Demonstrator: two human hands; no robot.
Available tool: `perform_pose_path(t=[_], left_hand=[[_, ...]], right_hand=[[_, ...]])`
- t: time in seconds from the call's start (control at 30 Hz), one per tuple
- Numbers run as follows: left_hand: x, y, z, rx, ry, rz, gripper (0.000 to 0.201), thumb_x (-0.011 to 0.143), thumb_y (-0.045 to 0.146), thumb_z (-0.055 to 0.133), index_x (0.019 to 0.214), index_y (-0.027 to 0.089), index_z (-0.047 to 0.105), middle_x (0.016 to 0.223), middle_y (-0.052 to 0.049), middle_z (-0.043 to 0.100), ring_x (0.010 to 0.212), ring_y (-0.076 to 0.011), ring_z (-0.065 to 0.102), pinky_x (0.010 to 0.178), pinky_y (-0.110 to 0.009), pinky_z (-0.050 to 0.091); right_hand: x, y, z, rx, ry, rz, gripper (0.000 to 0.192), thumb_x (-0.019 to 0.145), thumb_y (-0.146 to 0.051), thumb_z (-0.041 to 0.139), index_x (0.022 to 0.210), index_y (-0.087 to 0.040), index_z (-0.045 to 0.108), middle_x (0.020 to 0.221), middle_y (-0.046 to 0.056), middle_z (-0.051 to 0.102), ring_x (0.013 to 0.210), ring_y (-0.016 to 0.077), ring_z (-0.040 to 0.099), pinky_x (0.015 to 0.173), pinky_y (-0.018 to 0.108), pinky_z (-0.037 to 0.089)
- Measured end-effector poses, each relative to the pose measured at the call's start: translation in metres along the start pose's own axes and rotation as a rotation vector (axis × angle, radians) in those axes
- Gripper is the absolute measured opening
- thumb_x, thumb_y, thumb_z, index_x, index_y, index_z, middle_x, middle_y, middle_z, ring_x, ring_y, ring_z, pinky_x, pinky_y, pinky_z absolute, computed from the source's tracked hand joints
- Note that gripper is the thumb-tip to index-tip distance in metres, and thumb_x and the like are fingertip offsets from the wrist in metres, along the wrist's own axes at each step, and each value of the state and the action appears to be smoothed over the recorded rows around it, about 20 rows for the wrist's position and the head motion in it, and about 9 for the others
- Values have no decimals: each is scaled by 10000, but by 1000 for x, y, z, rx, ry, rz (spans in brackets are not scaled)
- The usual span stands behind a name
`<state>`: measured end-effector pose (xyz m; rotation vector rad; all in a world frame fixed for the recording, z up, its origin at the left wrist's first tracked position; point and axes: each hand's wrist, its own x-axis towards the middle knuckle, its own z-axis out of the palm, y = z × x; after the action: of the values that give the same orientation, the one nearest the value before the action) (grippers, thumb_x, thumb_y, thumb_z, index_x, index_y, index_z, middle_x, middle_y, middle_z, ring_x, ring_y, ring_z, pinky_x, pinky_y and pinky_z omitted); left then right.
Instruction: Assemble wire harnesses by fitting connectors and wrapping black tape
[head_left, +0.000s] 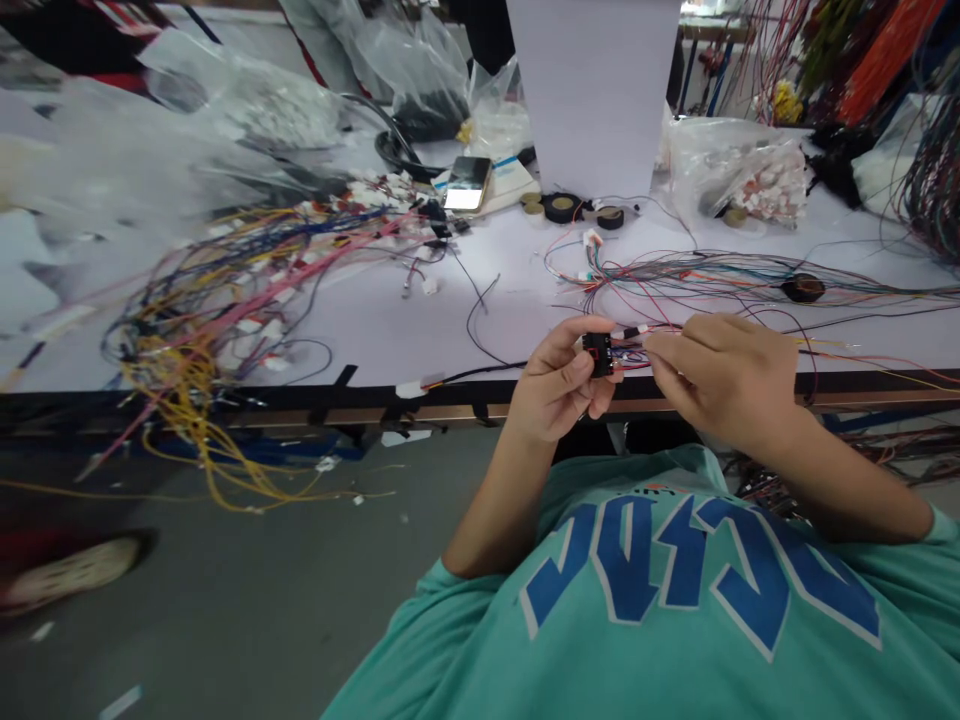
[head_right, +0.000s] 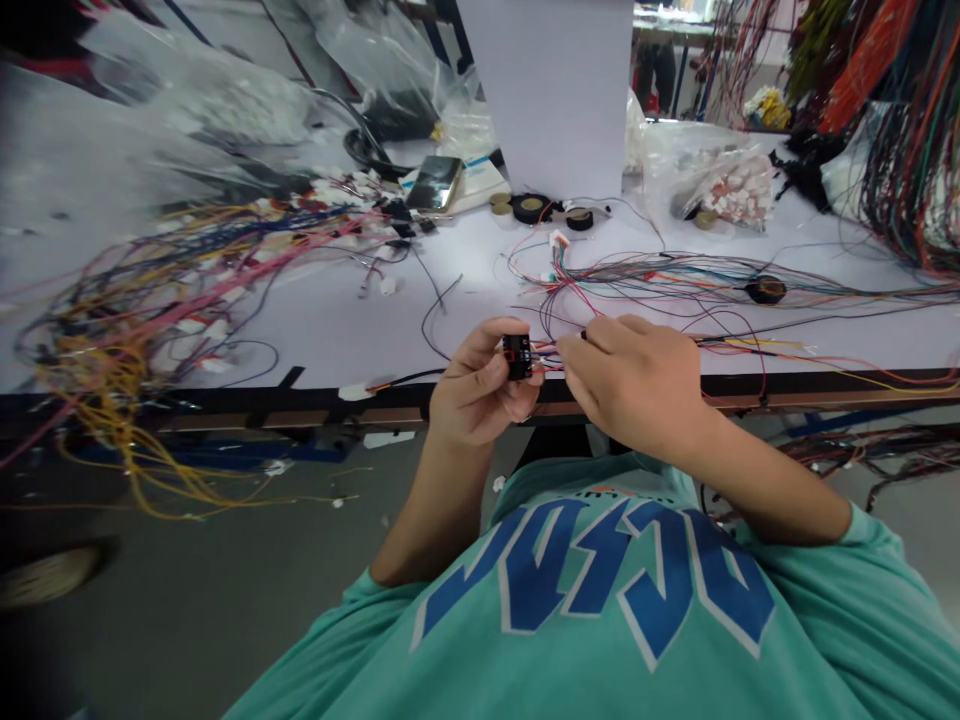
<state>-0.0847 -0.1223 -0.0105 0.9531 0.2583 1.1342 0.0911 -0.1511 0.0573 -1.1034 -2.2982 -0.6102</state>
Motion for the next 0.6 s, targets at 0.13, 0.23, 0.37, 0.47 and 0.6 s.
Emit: perform_pose_path(t=[0.13, 0.23, 0.37, 0.47, 0.6], left_hand=[[0, -1, 1, 16, -3, 28, 335, 729, 326, 730, 997, 183, 589, 676, 5, 673, 392, -83, 553, 350, -151, 422], [1, -1, 2, 34, -3, 39, 328, 736, 324, 727, 996, 178, 591, 665, 9, 662, 399, -79, 554, 358, -150, 426], [1, 0, 4, 39, -30, 58, 310, 743, 308, 719, 994, 171, 600, 655, 13, 649, 401, -78, 552, 362, -148, 423], [1, -1, 4, 47, -36, 45, 322, 726, 316, 732, 983, 172, 602, 655, 13, 651, 400, -85, 552, 355, -153, 419], [1, -3, 1, 45, -20, 21, 347, 717, 343, 740, 987, 177, 600, 683, -7, 675, 396, -88, 548, 346, -162, 417]], right_hand=[[-2, -2, -1, -16, 0, -45, 286, 907, -256, 431, 727, -195, 644, 610, 19, 546, 599, 119, 425, 547, 267, 238], [-3, -4, 1, 39, -33, -27, 288, 912, -256, 428, 742, -194, 652, 630, 17, 567, 603, 113, 436, 559, 264, 256], [-4, -8, 6, 167, -63, 40, 296, 917, -301, 422, 782, -192, 661, 647, 19, 586, 621, 113, 475, 577, 250, 295], [-6, -9, 10, 289, -54, 87, 302, 919, -304, 413, 786, -187, 659, 642, 14, 589, 611, 106, 490, 573, 234, 311], [-8, -7, 12, 421, -57, 129, 278, 901, -249, 422, 742, -180, 639, 581, -9, 545, 555, 90, 458, 550, 218, 314]])
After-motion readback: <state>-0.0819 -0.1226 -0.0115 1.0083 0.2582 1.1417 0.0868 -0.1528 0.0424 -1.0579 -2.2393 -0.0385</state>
